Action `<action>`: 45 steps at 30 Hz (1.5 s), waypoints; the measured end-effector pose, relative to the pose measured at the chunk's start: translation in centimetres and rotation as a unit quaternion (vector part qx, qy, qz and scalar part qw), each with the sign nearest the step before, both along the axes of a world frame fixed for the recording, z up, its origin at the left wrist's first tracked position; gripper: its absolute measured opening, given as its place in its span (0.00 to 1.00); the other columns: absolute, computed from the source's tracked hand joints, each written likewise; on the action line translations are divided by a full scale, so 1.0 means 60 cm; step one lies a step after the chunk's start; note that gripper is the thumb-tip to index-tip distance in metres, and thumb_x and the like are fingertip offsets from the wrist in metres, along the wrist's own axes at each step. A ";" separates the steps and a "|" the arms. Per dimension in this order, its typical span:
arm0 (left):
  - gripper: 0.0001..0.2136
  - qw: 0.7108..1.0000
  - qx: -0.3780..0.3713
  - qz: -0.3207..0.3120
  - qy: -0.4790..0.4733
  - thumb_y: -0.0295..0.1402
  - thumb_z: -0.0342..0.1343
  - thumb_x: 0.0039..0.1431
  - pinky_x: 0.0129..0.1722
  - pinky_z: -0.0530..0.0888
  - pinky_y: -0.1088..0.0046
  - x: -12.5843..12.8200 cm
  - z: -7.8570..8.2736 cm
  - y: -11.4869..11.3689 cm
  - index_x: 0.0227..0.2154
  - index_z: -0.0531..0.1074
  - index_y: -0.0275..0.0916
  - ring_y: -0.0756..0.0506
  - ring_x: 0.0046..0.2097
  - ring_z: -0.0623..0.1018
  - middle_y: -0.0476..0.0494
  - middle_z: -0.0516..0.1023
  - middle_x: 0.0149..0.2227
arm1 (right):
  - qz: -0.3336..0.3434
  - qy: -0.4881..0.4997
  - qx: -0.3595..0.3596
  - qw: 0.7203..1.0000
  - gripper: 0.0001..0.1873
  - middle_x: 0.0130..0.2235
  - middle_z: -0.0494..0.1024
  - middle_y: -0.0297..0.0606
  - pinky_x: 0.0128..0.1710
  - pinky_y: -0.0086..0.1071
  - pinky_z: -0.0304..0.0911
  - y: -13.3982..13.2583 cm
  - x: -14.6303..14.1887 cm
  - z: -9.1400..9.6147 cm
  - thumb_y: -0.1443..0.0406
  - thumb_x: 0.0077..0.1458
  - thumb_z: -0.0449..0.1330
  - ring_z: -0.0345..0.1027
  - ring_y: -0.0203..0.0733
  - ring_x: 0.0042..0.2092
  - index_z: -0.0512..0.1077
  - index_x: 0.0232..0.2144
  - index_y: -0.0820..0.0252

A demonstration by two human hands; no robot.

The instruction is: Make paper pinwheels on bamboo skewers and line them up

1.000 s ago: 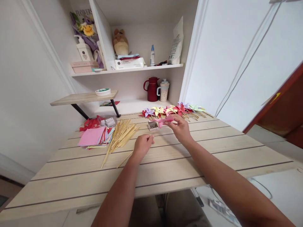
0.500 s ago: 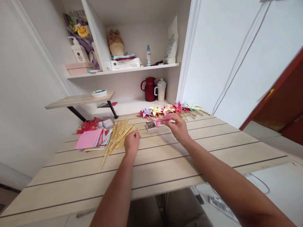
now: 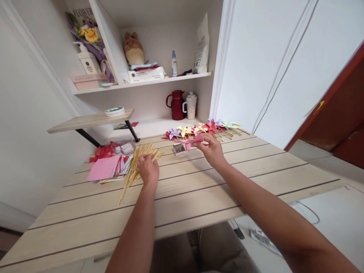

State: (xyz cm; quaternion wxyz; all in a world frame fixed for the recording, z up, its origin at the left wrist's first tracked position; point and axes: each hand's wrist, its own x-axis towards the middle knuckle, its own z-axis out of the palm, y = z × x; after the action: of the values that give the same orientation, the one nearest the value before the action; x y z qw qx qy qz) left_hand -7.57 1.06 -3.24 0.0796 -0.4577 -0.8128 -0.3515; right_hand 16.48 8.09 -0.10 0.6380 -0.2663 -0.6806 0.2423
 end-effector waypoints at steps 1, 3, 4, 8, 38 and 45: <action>0.11 1.000 -0.007 -0.003 0.003 0.28 0.56 0.60 0.55 0.67 0.52 0.001 -0.001 0.000 0.42 0.78 0.43 0.33 0.57 0.71 0.34 0.72 0.52 | 0.001 -0.004 0.002 1.000 0.06 0.40 0.81 0.39 0.41 0.40 0.71 0.000 0.000 0.000 0.59 0.54 0.67 0.73 0.48 0.46 0.79 0.29 0.53; 0.09 1.000 -0.012 -0.002 0.006 0.28 0.57 0.59 0.54 0.66 0.51 0.001 -0.003 0.000 0.40 0.79 0.44 0.33 0.57 0.70 0.34 0.72 0.52 | -0.002 -0.010 0.004 1.000 0.07 0.40 0.81 0.39 0.41 0.40 0.71 -0.001 0.001 0.002 0.58 0.55 0.66 0.73 0.48 0.46 0.79 0.29 0.53; 0.09 1.000 -0.015 -0.001 0.008 0.28 0.56 0.59 0.54 0.66 0.51 0.001 -0.003 0.000 0.40 0.79 0.44 0.33 0.57 0.70 0.34 0.72 0.52 | -0.004 -0.012 0.006 1.000 0.07 0.39 0.81 0.38 0.41 0.40 0.71 -0.002 0.001 0.003 0.58 0.56 0.66 0.73 0.48 0.46 0.79 0.29 0.53; 0.08 1.000 -0.024 0.000 0.016 0.29 0.55 0.60 0.53 0.66 0.50 0.000 -0.005 0.000 0.37 0.80 0.44 0.32 0.58 0.69 0.35 0.72 0.53 | -0.011 -0.010 0.013 1.000 0.06 0.39 0.80 0.37 0.45 0.41 0.71 -0.001 0.001 0.004 0.58 0.56 0.66 0.73 0.46 0.45 0.79 0.30 0.53; 0.09 0.988 -0.104 0.045 0.102 0.34 0.56 0.59 0.61 0.62 0.46 0.014 0.002 0.002 0.33 0.82 0.40 0.32 0.65 0.64 0.35 0.69 0.63 | -0.003 0.008 -0.019 1.000 0.05 0.40 0.81 0.38 0.39 0.36 0.70 0.003 0.000 -0.001 0.59 0.54 0.67 0.72 0.46 0.46 0.80 0.32 0.53; 0.10 0.987 -0.113 0.055 0.104 0.35 0.56 0.59 0.61 0.62 0.44 0.016 0.002 0.003 0.35 0.82 0.39 0.30 0.65 0.64 0.33 0.65 0.66 | 0.001 0.023 -0.028 0.999 0.06 0.41 0.79 0.38 0.38 0.34 0.70 -0.001 0.000 0.002 0.59 0.55 0.66 0.72 0.45 0.45 0.80 0.33 0.52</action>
State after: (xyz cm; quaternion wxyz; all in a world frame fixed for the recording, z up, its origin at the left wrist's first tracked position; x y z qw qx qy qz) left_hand -6.62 1.22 -3.13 0.1310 -0.4523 -0.8584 -0.2033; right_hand 16.47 8.02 0.02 0.6457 -0.2778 -0.6587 0.2684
